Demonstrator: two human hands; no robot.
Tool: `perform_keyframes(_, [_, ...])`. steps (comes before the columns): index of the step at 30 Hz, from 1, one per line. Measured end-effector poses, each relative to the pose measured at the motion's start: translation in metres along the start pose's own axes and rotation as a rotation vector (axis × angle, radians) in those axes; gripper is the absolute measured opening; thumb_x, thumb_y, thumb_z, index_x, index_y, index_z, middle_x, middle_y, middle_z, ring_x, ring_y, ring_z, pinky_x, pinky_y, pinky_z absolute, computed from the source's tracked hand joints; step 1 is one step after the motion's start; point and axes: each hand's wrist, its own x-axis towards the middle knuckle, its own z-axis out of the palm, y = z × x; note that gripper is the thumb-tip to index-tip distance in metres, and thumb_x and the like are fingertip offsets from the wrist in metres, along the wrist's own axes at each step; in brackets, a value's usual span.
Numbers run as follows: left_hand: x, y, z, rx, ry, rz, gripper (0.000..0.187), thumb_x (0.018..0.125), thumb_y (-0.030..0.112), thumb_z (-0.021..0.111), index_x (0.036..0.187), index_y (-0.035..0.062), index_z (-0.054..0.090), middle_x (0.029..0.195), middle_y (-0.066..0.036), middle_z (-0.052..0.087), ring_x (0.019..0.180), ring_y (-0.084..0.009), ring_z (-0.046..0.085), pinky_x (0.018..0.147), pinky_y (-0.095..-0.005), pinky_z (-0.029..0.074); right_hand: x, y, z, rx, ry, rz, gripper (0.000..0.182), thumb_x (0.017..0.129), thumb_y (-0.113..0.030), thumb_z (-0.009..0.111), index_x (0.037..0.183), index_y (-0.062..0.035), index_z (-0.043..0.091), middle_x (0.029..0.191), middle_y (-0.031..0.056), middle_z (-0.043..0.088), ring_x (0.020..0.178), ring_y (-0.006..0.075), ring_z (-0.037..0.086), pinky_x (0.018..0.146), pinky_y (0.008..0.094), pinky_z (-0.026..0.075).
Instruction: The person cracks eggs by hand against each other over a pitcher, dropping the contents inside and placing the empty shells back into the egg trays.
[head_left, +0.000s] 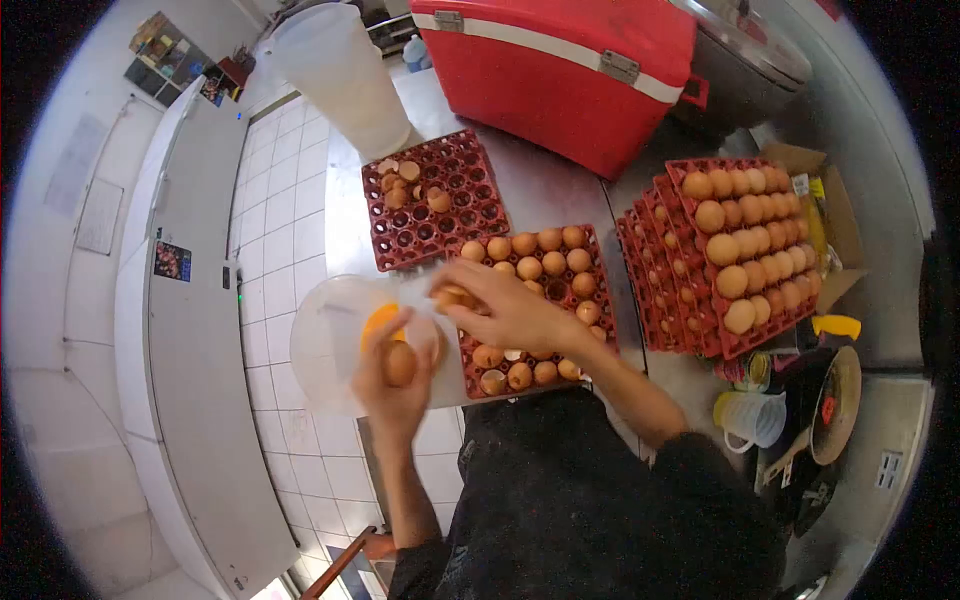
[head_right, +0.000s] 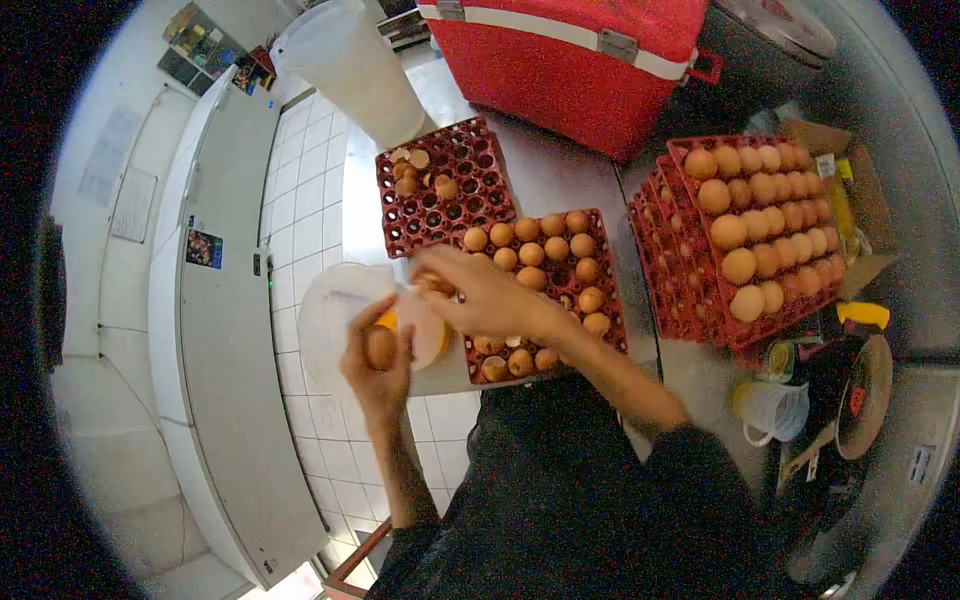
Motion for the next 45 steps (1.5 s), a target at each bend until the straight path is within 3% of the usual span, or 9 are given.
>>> perform_keyframes(5, [-0.021,0.027,0.056,-0.115,-0.137,0.039,0.034,0.088,0.004,0.076,0.12,0.0031,0.066,0.098,-0.01,0.068,0.093,-0.02,0.067,0.087,-0.0329,0.053,-0.084,0.096,-0.012,-0.795,0.339,-0.061,0.03,0.092,-0.018,0.06,0.118,-0.005,0.063,0.119,0.0166,0.059,0.121,0.0366,0.054,0.103,0.0446,0.043])
perform_keyframes(12, [-0.052,0.018,0.086,-0.173,-0.3,-0.053,0.032,0.09,0.014,0.075,0.115,0.0037,0.058,0.097,-0.014,0.07,0.088,-0.0272,0.07,0.08,-0.0359,0.054,-0.137,0.153,-0.044,-0.481,0.607,0.726,0.05,0.095,-0.03,0.066,0.132,0.0008,0.051,0.13,0.027,0.053,0.122,0.0454,0.053,0.099,0.0527,0.047])
perform_keyframes(19, [-0.044,0.012,0.094,-0.094,-0.504,-0.157,0.027,0.103,0.018,0.052,0.125,0.0037,0.051,0.116,-0.023,0.064,0.106,-0.0403,0.064,0.093,-0.0459,0.049,-0.114,0.14,-0.059,-0.539,0.468,0.717,0.047,0.089,-0.019,0.07,0.124,0.0032,0.047,0.118,0.0292,0.059,0.105,0.0484,0.06,0.085,0.0546,0.05])
perform_keyframes(22, [-0.026,0.025,0.09,-0.247,-0.513,-0.127,0.033,0.101,0.016,0.056,0.13,0.0021,0.05,0.124,-0.02,0.061,0.117,-0.0358,0.06,0.101,-0.0414,0.046,-0.126,0.16,-0.066,-0.397,0.565,0.621,0.037,0.088,-0.012,0.064,0.12,0.0004,0.049,0.112,0.0195,0.062,0.092,0.0361,0.063,0.077,0.0499,0.052])
perform_keyframes(25, [-0.008,0.028,0.081,-0.239,-0.372,0.15,0.035,0.097,0.011,0.061,0.13,0.0019,0.053,0.126,-0.02,0.06,0.117,-0.0334,0.06,0.102,-0.0399,0.046,-0.114,0.112,-0.074,0.232,0.603,0.697,0.034,0.091,-0.015,0.054,0.123,-0.0038,0.052,0.111,0.0113,0.061,0.087,0.0225,0.06,0.079,0.0424,0.053])
perform_keyframes(28, [0.0,0.045,0.062,-0.248,-0.095,0.326,0.038,0.097,0.016,0.065,0.129,-0.0008,0.054,0.124,-0.022,0.062,0.116,-0.036,0.06,0.101,-0.0437,0.048,-0.083,0.055,-0.056,1.042,0.578,0.312,0.04,0.095,-0.021,0.046,0.132,-0.006,0.051,0.113,0.0106,0.063,0.091,0.0211,0.061,0.088,0.0387,0.051])
perform_keyframes(33, [0.012,0.026,0.049,0.035,0.458,0.532,0.048,0.097,0.024,0.067,0.133,-0.0038,0.053,0.13,-0.025,0.06,0.118,-0.0384,0.06,0.101,-0.047,0.048,-0.021,0.015,0.004,1.213,0.121,0.222,0.042,0.105,-0.034,0.043,0.135,-0.0047,0.05,0.116,0.0098,0.063,0.099,0.02,0.062,0.091,0.0361,0.051])
perform_keyframes(35, [0.027,0.022,0.034,0.064,0.311,0.398,0.046,0.095,0.018,0.071,0.133,-0.0029,0.057,0.133,-0.021,0.06,0.119,-0.0357,0.06,0.102,-0.0433,0.048,0.002,-0.011,0.05,1.019,0.324,0.437,0.041,0.109,-0.036,0.04,0.135,-0.0063,0.05,0.118,0.0068,0.061,0.108,0.016,0.061,0.095,0.0323,0.05])
perform_keyframes(45, [0.026,-0.02,-0.037,-0.17,0.507,0.069,0.048,0.102,0.018,0.063,0.143,-0.0024,0.047,0.127,-0.02,0.063,0.113,-0.0227,0.063,0.092,-0.031,0.053,0.062,-0.023,0.113,0.987,0.022,0.431,0.037,0.108,-0.033,0.041,0.131,-0.0055,0.05,0.11,0.0095,0.06,0.092,0.0149,0.061,0.082,0.0287,0.051])
